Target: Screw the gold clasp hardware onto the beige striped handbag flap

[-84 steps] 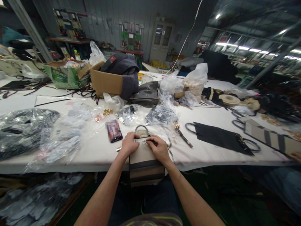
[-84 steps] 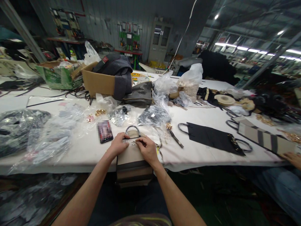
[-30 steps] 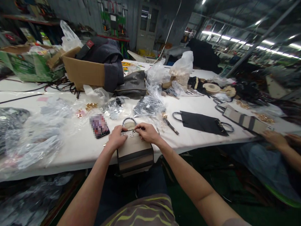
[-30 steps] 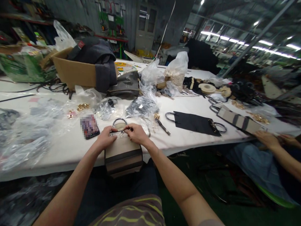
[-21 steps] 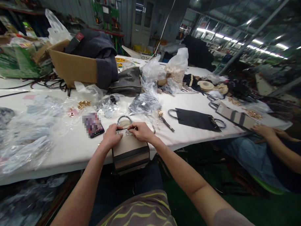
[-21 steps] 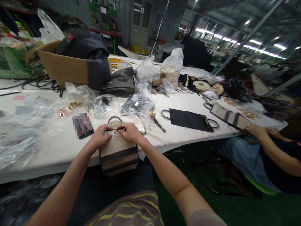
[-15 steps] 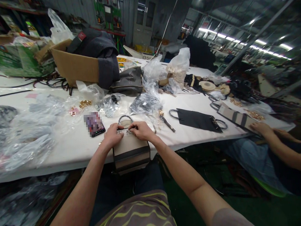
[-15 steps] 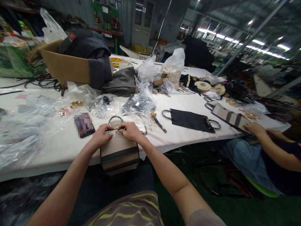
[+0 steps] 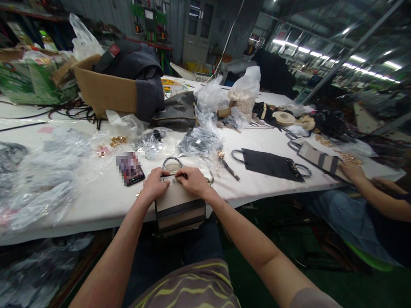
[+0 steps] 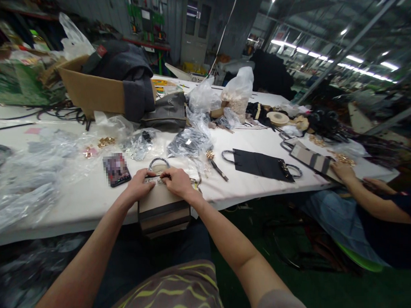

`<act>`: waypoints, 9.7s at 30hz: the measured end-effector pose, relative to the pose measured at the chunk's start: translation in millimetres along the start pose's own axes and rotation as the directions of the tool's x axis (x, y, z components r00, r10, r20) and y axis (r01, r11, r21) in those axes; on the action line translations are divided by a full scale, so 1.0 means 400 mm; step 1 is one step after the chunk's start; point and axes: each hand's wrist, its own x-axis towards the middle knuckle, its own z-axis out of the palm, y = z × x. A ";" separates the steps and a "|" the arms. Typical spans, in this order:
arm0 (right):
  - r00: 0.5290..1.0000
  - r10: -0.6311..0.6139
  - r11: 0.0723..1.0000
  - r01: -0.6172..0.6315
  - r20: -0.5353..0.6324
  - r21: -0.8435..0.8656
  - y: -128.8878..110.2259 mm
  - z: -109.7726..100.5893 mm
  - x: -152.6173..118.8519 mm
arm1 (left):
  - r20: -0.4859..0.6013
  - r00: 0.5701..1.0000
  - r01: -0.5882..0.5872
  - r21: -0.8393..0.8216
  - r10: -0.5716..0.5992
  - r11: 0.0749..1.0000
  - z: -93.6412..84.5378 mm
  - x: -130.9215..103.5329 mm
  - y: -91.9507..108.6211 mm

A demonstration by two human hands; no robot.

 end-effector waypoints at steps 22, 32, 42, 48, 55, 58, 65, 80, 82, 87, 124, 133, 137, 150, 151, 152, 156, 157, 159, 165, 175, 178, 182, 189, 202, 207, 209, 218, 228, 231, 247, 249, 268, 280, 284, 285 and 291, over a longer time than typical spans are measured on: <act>0.999 0.034 0.991 -0.031 0.020 -0.128 -0.017 0.002 -0.007 | -0.045 0.999 -0.020 -0.035 0.019 0.999 0.009 -0.014 0.003; 0.996 0.070 0.988 -0.061 0.056 -0.142 -0.028 -0.008 -0.001 | -0.017 1.000 -0.018 -0.027 0.018 0.999 0.010 -0.011 -0.003; 0.994 0.100 0.986 -0.093 0.049 -0.135 -0.014 0.005 -0.001 | -0.003 1.000 0.004 -0.025 -0.004 1.000 0.002 -0.016 0.009; 0.997 0.077 0.996 -0.076 0.021 -0.052 0.007 0.011 -0.001 | 0.000 1.000 0.007 -0.017 -0.007 1.000 -0.002 -0.018 0.014; 0.999 0.047 0.997 -0.047 0.008 0.055 0.032 0.014 0.001 | 0.002 1.000 0.007 -0.004 -0.007 1.000 -0.006 -0.023 0.017; 1.000 0.003 0.993 -0.002 -0.004 0.115 0.040 0.009 -0.002 | -0.002 1.000 0.009 -0.002 -0.009 1.000 -0.006 -0.023 0.018; 1.000 -0.018 0.981 0.018 0.000 0.193 0.033 -0.010 -0.001 | 0.001 1.000 0.013 -0.023 -0.013 1.000 -0.010 -0.024 0.022; 1.000 -0.027 0.983 0.025 0.008 0.184 0.019 -0.029 0.001 | -0.004 1.000 -0.018 -0.009 0.018 1.000 -0.010 -0.019 0.016; 1.000 -0.014 0.984 0.012 0.009 0.179 0.019 -0.033 0.005 | -0.005 1.000 -0.022 0.000 0.022 1.000 -0.007 -0.013 0.009; 0.999 -0.025 0.987 0.020 0.029 0.160 0.023 -0.034 0.013 | 0.008 1.000 -0.016 0.002 0.016 1.000 0.002 0.003 -0.007; 0.999 -0.025 0.988 0.020 -0.030 -0.151 -0.015 0.017 -0.062 | 0.003 0.999 -0.036 -0.005 0.036 0.999 0.006 -0.007 -0.008; 0.994 -0.083 0.975 0.095 0.068 -0.201 -0.019 0.008 -0.068 | 0.003 1.000 -0.019 -0.014 0.019 1.000 0.008 -0.004 -0.007; 0.993 -0.102 0.962 0.116 0.066 -0.246 -0.013 0.021 -0.068 | 0.009 1.000 0.016 -0.028 -0.016 0.999 0.003 -0.006 0.007; 0.977 -0.207 0.950 0.190 -0.044 -0.248 0.008 0.055 -0.092 | -0.118 0.990 0.083 0.027 -0.079 0.996 0.005 -0.051 0.066; 0.975 -0.214 0.950 0.195 -0.053 -0.243 0.010 0.057 -0.092 | -0.119 0.989 0.086 0.028 -0.082 0.996 0.005 -0.052 0.068; 0.974 -0.219 0.951 0.199 -0.061 -0.237 0.012 0.059 -0.093 | -0.119 0.989 0.088 0.031 -0.084 0.996 0.005 -0.053 0.070; 0.963 -0.243 0.955 0.217 -0.113 -0.201 0.020 0.070 -0.098 | -0.107 0.991 0.089 0.050 -0.083 0.995 0.006 -0.056 0.077; 0.960 -0.247 0.956 0.220 -0.131 -0.191 0.021 0.074 -0.099 | -0.106 0.991 0.085 0.057 -0.078 0.995 0.006 -0.057 0.077; 0.954 -0.253 0.958 0.224 -0.158 -0.181 0.024 0.080 -0.101 | -0.104 0.993 0.072 0.069 -0.065 0.995 0.006 -0.057 0.074; 0.951 -0.261 0.954 0.227 -0.166 -0.197 0.025 0.088 -0.102 | -0.067 0.996 0.066 0.082 -0.061 0.994 0.003 -0.050 0.065; 0.957 -0.242 0.960 0.212 -0.159 -0.185 0.027 0.085 -0.100 | -0.072 0.993 0.100 0.087 -0.094 0.991 -0.001 -0.050 0.080; 0.961 -0.240 0.963 0.219 -0.136 -0.154 0.026 0.074 -0.101 | -0.080 0.992 0.106 0.083 -0.099 0.991 -0.002 -0.053 0.084; 0.958 -0.220 0.974 0.207 -0.184 -0.090 0.021 0.066 -0.112 | -0.081 0.992 0.100 0.084 -0.093 0.991 -0.001 -0.056 0.084; 0.950 -0.154 0.982 0.116 -0.273 -0.151 0.001 0.089 -0.124 | -0.078 0.993 0.099 0.075 -0.093 0.992 -0.002 -0.060 0.084; 0.934 -0.208 0.972 0.166 -0.291 -0.165 0.002 0.100 -0.131 | -0.070 0.991 0.121 0.098 -0.114 0.988 -0.001 -0.051 0.084; 0.935 -0.233 0.965 0.190 -0.266 -0.179 0.000 0.093 -0.132 | -0.083 0.990 0.119 0.093 -0.111 0.989 0.003 -0.051 0.082; 0.936 -0.238 0.964 0.193 -0.260 -0.184 -0.002 0.092 -0.133 | -0.089 0.990 0.119 0.093 -0.111 0.988 0.005 -0.050 0.081; 0.947 -0.210 0.971 0.175 -0.241 -0.160 0.006 0.087 -0.127 | -0.103 0.990 0.103 0.077 -0.095 0.992 0.004 -0.052 0.082; 0.959 -0.195 0.980 0.185 -0.203 -0.070 0.026 0.058 -0.129 | -0.140 0.989 0.056 0.092 -0.042 0.994 0.014 -0.046 0.061; 0.961 -0.210 0.976 0.193 -0.178 -0.104 0.025 0.056 -0.127 | -0.140 0.989 0.060 0.099 -0.046 0.993 0.013 -0.049 0.063; 0.937 -0.268 0.963 0.257 -0.223 -0.075 0.031 0.076 -0.124 | -0.141 0.989 0.057 0.026 -0.053 0.998 0.003 -0.074 0.082; 0.935 -0.269 0.963 0.260 -0.230 -0.070 0.030 0.075 -0.124 | -0.148 0.988 0.053 0.022 -0.050 0.998 0.005 -0.074 0.080; 0.934 -0.273 0.962 0.261 -0.230 -0.083 0.044 0.085 -0.122 | -0.102 0.994 0.044 0.052 -0.038 0.998 0.008 -0.068 0.067; 0.926 -0.284 0.959 0.275 -0.247 -0.071 0.048 0.088 -0.122 | -0.079 0.996 0.045 0.056 -0.040 0.997 0.006 -0.066 0.063; 0.926 -0.279 0.960 0.262 -0.255 -0.100 0.042 0.092 -0.123 | -0.085 0.996 0.041 0.055 -0.036 0.998 0.005 -0.067 0.064; 0.926 -0.279 0.960 0.261 -0.255 -0.104 0.042 0.093 -0.122 | -0.081 0.996 0.039 0.055 -0.035 0.998 0.005 -0.067 0.063; 0.929 -0.284 0.958 0.262 -0.237 -0.117 0.046 0.095 -0.120 | -0.082 0.995 0.064 0.067 -0.059 0.996 0.007 -0.057 0.062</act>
